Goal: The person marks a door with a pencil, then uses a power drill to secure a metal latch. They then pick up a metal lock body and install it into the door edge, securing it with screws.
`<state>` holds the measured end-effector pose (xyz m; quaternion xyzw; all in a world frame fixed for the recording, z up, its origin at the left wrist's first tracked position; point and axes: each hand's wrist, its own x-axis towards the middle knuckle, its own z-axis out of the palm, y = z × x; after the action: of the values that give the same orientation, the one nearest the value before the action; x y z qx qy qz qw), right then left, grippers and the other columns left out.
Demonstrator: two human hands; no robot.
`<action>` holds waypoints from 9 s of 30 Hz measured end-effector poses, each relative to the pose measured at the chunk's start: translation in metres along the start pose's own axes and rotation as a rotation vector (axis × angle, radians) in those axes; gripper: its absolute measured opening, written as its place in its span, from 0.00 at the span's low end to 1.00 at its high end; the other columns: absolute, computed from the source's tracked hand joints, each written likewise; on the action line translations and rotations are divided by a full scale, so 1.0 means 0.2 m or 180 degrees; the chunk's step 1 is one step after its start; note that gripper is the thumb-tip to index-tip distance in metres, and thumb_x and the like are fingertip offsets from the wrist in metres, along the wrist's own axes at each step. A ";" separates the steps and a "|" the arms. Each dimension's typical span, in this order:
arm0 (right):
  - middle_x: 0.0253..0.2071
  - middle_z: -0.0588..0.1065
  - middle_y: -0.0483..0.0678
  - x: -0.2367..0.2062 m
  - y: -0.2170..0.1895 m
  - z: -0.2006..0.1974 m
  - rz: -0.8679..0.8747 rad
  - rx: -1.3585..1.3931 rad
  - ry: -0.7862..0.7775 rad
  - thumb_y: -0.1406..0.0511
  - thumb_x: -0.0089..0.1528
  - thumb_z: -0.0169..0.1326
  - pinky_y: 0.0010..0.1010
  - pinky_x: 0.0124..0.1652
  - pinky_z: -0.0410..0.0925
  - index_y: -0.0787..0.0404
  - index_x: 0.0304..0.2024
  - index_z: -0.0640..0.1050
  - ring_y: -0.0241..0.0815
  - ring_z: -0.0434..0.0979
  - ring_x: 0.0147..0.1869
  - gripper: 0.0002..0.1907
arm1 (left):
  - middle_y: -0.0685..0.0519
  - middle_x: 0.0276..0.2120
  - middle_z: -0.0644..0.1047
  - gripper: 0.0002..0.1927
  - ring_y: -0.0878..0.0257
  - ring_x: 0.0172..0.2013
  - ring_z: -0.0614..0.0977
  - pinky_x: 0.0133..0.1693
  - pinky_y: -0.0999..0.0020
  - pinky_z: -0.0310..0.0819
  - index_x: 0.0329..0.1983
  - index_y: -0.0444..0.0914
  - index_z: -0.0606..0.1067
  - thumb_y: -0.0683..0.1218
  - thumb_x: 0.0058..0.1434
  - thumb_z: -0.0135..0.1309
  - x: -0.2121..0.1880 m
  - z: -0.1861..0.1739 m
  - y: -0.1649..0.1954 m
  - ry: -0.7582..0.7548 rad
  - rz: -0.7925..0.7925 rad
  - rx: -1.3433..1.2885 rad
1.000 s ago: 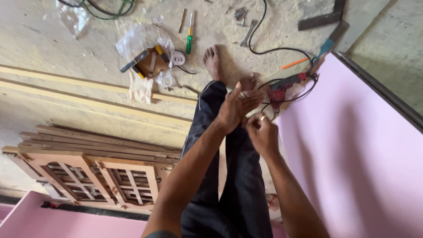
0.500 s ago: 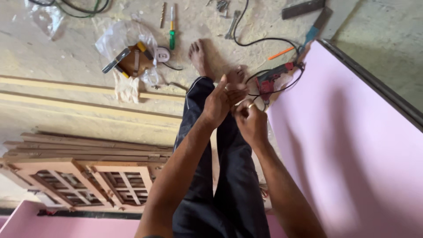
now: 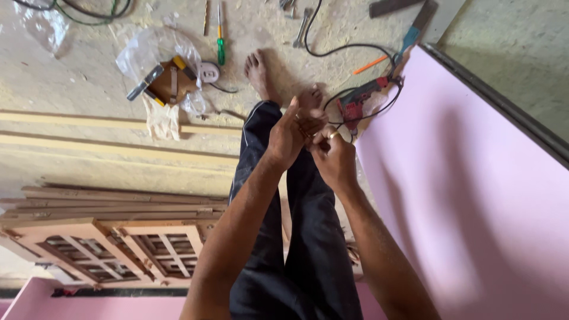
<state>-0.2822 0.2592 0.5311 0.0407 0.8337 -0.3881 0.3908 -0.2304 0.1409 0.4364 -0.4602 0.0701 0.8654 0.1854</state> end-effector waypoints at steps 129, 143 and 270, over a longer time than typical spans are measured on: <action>0.38 0.78 0.47 0.06 0.09 -0.01 0.0609 0.1387 -0.0427 0.69 0.62 0.62 0.23 0.39 0.72 0.59 0.36 0.73 0.30 0.75 0.38 0.08 | 0.63 0.25 0.68 0.15 0.71 0.27 0.65 0.32 0.73 0.59 0.45 0.39 0.79 0.55 0.72 0.52 -0.04 0.07 0.07 0.0487 0.0505 -0.0190; 0.35 0.79 0.51 0.09 0.20 0.09 0.1846 0.4658 -0.0608 0.57 0.64 0.44 0.36 0.41 0.72 0.61 0.38 0.79 0.45 0.79 0.39 0.17 | 0.48 0.32 0.83 0.16 0.66 0.28 0.81 0.33 0.69 0.76 0.47 0.40 0.84 0.53 0.60 0.66 -0.40 0.29 0.10 0.0682 0.2105 0.4279; 0.36 0.81 0.57 -0.09 0.46 0.49 -0.0588 -0.2126 -0.1298 0.53 0.65 0.58 0.44 0.41 0.73 0.60 0.40 0.83 0.56 0.82 0.41 0.17 | 0.63 0.24 0.69 0.09 0.74 0.25 0.64 0.28 0.76 0.57 0.36 0.40 0.73 0.48 0.69 0.59 -1.49 -0.67 -0.56 0.1898 0.0925 0.0372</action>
<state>-0.1745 0.2606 0.4483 -0.2415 0.8194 -0.1295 0.5034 0.0680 0.1291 0.6120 -0.6669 0.2356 0.7046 0.0575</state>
